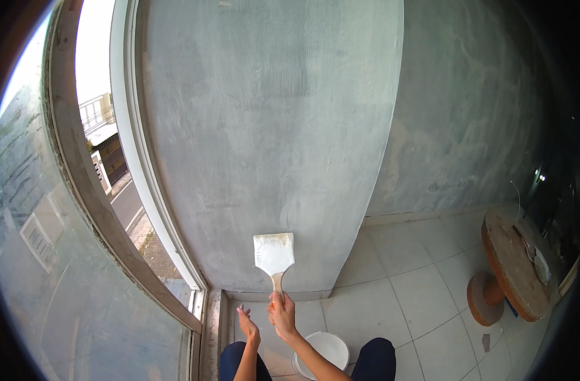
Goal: The person paints a wall, dipping a paintbrush into a bucket and applying paint across the wall surface.
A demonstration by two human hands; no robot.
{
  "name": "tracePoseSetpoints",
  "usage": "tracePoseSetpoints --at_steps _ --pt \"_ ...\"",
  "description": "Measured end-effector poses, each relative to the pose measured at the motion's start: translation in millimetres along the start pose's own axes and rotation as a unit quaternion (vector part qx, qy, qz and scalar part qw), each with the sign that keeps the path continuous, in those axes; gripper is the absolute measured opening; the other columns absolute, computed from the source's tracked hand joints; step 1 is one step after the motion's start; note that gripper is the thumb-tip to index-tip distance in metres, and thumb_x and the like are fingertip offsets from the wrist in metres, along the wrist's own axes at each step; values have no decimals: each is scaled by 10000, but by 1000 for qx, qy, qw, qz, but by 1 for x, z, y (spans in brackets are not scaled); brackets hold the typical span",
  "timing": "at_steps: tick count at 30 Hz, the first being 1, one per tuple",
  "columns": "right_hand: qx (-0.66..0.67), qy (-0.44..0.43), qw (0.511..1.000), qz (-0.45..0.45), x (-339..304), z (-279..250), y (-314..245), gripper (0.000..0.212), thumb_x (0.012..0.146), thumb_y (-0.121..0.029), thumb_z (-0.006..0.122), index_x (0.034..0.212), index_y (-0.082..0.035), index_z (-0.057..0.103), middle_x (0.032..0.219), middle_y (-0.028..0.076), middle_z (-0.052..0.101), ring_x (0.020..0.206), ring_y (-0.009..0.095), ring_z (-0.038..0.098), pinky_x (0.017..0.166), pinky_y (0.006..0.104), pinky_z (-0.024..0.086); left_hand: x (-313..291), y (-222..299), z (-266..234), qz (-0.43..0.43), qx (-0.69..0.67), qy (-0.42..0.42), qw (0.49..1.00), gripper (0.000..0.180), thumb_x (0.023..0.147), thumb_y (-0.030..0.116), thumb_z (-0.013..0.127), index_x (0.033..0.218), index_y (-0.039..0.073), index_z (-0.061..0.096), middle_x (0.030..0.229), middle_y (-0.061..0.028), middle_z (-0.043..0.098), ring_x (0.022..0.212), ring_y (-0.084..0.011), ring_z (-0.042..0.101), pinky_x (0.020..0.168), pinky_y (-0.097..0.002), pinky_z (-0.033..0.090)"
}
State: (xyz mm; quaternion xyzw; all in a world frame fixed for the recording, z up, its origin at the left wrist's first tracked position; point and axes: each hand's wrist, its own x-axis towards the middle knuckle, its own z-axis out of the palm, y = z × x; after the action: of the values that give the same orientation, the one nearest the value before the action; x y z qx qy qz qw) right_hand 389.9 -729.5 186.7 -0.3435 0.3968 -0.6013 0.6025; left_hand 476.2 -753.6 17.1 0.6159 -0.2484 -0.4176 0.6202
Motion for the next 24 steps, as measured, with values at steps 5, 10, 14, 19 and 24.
tracePoseSetpoints --at_steps 5,10,14,19,24 --pt "-69 87 991 -70 46 -33 102 286 826 -304 407 668 -66 406 469 -24 331 348 43 278 284 188 199 -4 7 -5 2 -12 7 1000 651 768 582 188 1192 110 331 1075 -158 452 995 -286 377 868 -408 239" --pt "-166 177 966 86 35 -70 185 351 797 -349 434 667 -23 453 502 44 447 382 115 419 369 228 339 -15 23 -1 -15 -37 -1 999 650 769 583 181 1203 117 313 1096 -161 439 1031 -305 355 889 -436 205" --pt "-120 195 951 210 22 -65 192 350 792 -353 424 687 -21 460 502 63 468 329 121 396 313 238 306 -14 26 -9 -19 -40 9 999 652 768 585 184 1207 119 307 1094 -162 438 1036 -306 350 893 -436 197" --pt "0 152 966 208 58 -53 161 301 793 -309 427 698 -24 429 482 63 430 298 86 323 259 218 221 -12 19 -1 -2 -37 1 999 643 773 576 177 1204 118 314 1089 -160 443 1036 -299 351 886 -430 208" --pt "40 99 979 171 52 -13 104 274 803 -277 426 679 -33 409 495 47 411 295 72 289 253 211 192 -6 14 -7 8 -20 8 1000 637 777 570 175 1204 119 313 1080 -159 452 1024 -287 368 879 -423 226"
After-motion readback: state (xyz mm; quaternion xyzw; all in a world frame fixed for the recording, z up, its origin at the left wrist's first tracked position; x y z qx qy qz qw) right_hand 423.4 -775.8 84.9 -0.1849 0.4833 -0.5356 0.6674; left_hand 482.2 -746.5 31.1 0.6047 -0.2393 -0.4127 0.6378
